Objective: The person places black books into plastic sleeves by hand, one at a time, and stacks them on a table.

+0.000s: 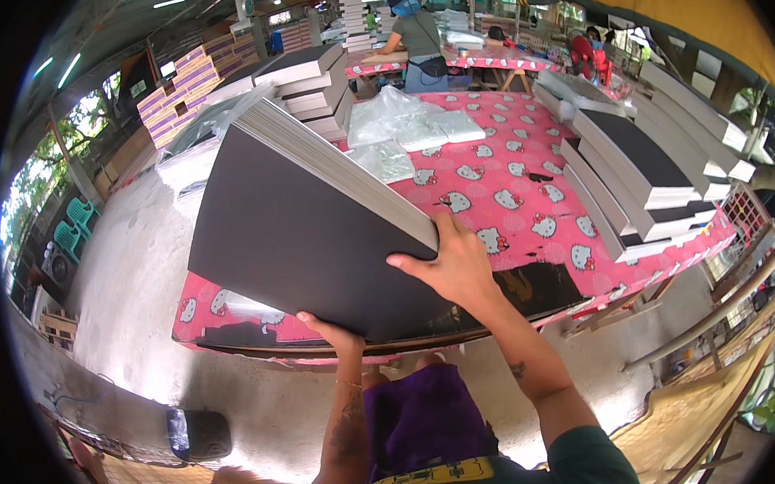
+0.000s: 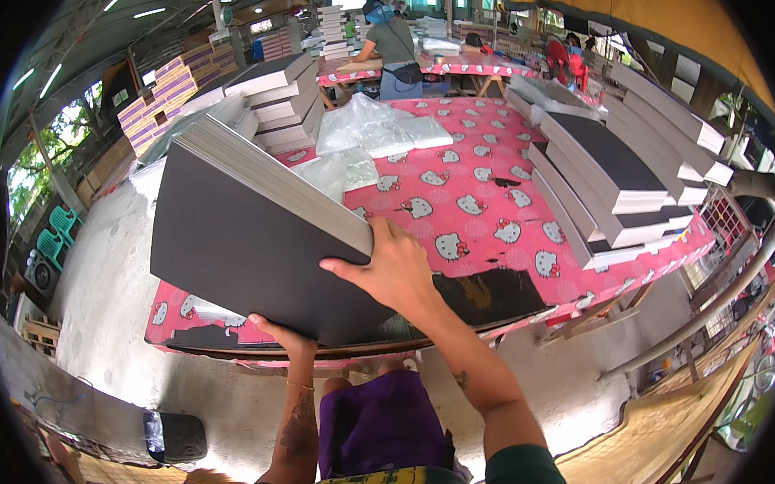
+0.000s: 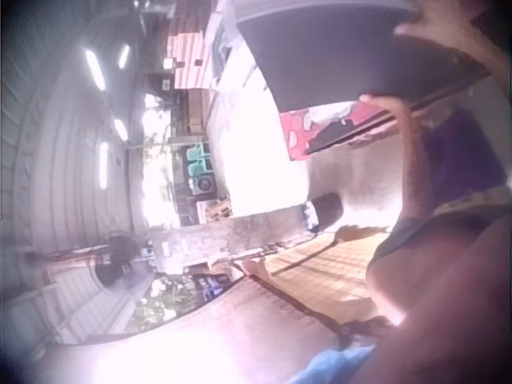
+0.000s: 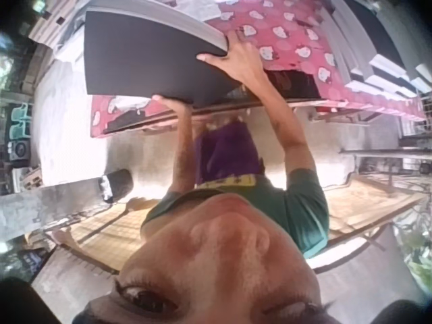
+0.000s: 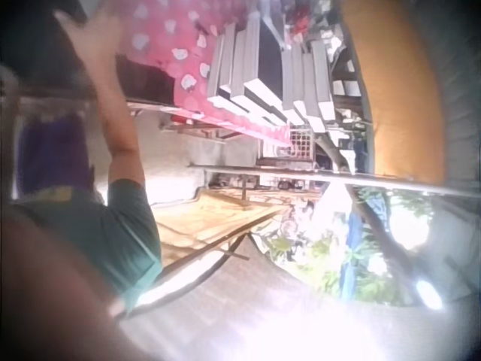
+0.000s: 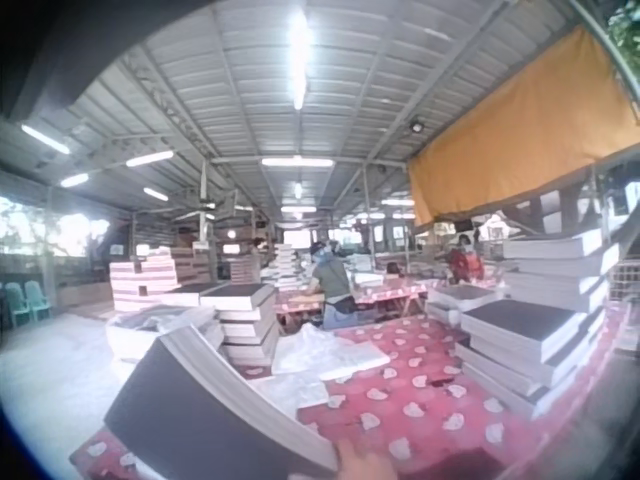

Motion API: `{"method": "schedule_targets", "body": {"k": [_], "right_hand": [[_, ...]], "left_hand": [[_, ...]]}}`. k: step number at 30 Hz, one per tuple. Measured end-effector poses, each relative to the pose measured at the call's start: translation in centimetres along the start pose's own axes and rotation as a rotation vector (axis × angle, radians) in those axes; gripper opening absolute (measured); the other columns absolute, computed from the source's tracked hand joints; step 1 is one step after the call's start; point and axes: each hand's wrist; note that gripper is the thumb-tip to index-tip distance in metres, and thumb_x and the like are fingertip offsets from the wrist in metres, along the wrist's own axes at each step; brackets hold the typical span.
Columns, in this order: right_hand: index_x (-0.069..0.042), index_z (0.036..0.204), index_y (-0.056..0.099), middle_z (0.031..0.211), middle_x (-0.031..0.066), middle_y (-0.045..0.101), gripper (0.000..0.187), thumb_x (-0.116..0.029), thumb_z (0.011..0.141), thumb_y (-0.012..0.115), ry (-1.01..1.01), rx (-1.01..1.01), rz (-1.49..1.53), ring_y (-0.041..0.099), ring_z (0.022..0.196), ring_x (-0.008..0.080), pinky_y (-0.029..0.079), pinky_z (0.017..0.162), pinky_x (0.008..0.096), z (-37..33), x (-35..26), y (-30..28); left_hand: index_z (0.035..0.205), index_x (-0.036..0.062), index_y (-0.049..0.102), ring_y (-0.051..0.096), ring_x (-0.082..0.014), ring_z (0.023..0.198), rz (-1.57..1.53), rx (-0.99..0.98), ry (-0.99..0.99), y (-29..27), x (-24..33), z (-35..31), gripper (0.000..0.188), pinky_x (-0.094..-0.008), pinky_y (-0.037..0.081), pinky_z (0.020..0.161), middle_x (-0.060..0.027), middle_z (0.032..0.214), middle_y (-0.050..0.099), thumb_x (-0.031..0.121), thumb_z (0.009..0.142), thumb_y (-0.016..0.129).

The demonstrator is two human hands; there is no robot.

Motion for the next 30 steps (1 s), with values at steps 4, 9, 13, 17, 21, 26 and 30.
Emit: {"method": "schedule_targets", "body": {"k": [4, 9, 13, 17, 21, 26, 30], "right_hand": [[0.005, 0.101, 0.053, 0.081, 0.024, 0.063, 0.079, -0.061, 0.064, 0.075, 0.023, 0.001, -0.005, 0.064, 0.076, 0.0411, 0.053, 0.066, 0.0464, -0.2, 0.6, 0.7], [0.004, 0.098, 0.052, 0.08, 0.0222, 0.062, 0.076, -0.057, 0.062, 0.078, 0.007, 0.068, 0.032, 0.064, 0.073, 0.0398, 0.052, 0.064, 0.046, -2.1, 2.0, 0.3], [0.004, 0.096, 0.052, 0.078, 0.0216, 0.062, 0.076, -0.06, 0.063, 0.076, -0.035, 0.074, -0.007, 0.064, 0.073, 0.0403, 0.051, 0.064, 0.0462, -1.9, 1.8, -0.1], [0.004, 0.096, 0.052, 0.08, 0.0227, 0.062, 0.077, -0.064, 0.065, 0.071, 0.022, -0.016, -0.055, 0.063, 0.076, 0.0421, 0.051, 0.066, 0.0469, -0.6, -0.7, 0.7], [0.003, 0.102, 0.053, 0.085, 0.0222, 0.064, 0.075, -0.059, 0.066, 0.075, -0.017, -0.098, -0.005, 0.063, 0.079, 0.0423, 0.05, 0.07, 0.0469, -1.1, -2.8, -0.2], [0.004, 0.098, 0.054, 0.084, 0.0229, 0.064, 0.071, -0.059, 0.07, 0.071, 0.109, -0.186, 0.241, 0.065, 0.08, 0.0397, 0.051, 0.071, 0.0442, -4.1, -2.2, -0.5], [0.007, 0.116, 0.051, 0.108, 0.0234, 0.061, 0.072, -0.055, 0.081, 0.063, 0.441, -0.103, 0.656, 0.061, 0.099, 0.0298, 0.048, 0.085, 0.0367, -9.9, 0.7, 2.8]], "left_hand": [[0.143, 0.0061, 0.026, 0.033, -0.0299, 0.131, 0.021, 0.008, -0.042, -1.0, -0.9, 1.7, 0.088, -0.0431, 0.027, 0.109, -0.0127, 0.145, 0.03, 0.074, 0.087, 0.026], [0.142, 0.0047, 0.027, 0.033, -0.0307, 0.131, -0.001, -0.037, -0.013, -1.2, -1.1, 0.0, 0.089, -0.0434, 0.027, 0.109, -0.0139, 0.145, 0.031, 0.075, 0.087, 0.026], [0.143, 0.0041, 0.026, 0.032, -0.0315, 0.132, 0.028, -0.081, 0.09, -0.9, -1.2, 0.0, 0.092, -0.0435, 0.027, 0.11, -0.0145, 0.146, 0.03, 0.076, 0.086, 0.026], [0.144, 0.0043, 0.026, 0.032, -0.0321, 0.132, 0.037, 0.074, -0.134, -1.9, -0.5, 1.8, 0.092, -0.043, 0.027, 0.11, -0.0147, 0.147, 0.029, 0.076, 0.086, 0.024], [0.144, 0.004, 0.025, 0.031, -0.0321, 0.132, -0.037, 0.059, -0.063, -2.7, 1.4, -1.7, 0.091, -0.0422, 0.026, 0.11, -0.015, 0.147, 0.028, 0.075, 0.086, 0.026], [0.14, 0.0005, 0.032, 0.039, -0.0298, 0.128, 0.077, 0.165, -0.022, 0.0, 9.4, -6.9, 0.077, -0.041, 0.032, 0.107, -0.0167, 0.141, 0.037, 0.062, 0.094, 0.029], [0.123, -0.0116, 0.048, 0.059, -0.028, 0.101, 0.596, -0.088, -0.095, -2.1, 13.6, -4.3, 0.077, -0.0342, 0.045, 0.092, -0.0204, 0.115, 0.058, 0.059, 0.094, 0.036]]}}
Point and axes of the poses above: each hand's wrist, its own z-axis towards the middle knuckle, its own y-axis out of the palm, x = y × z
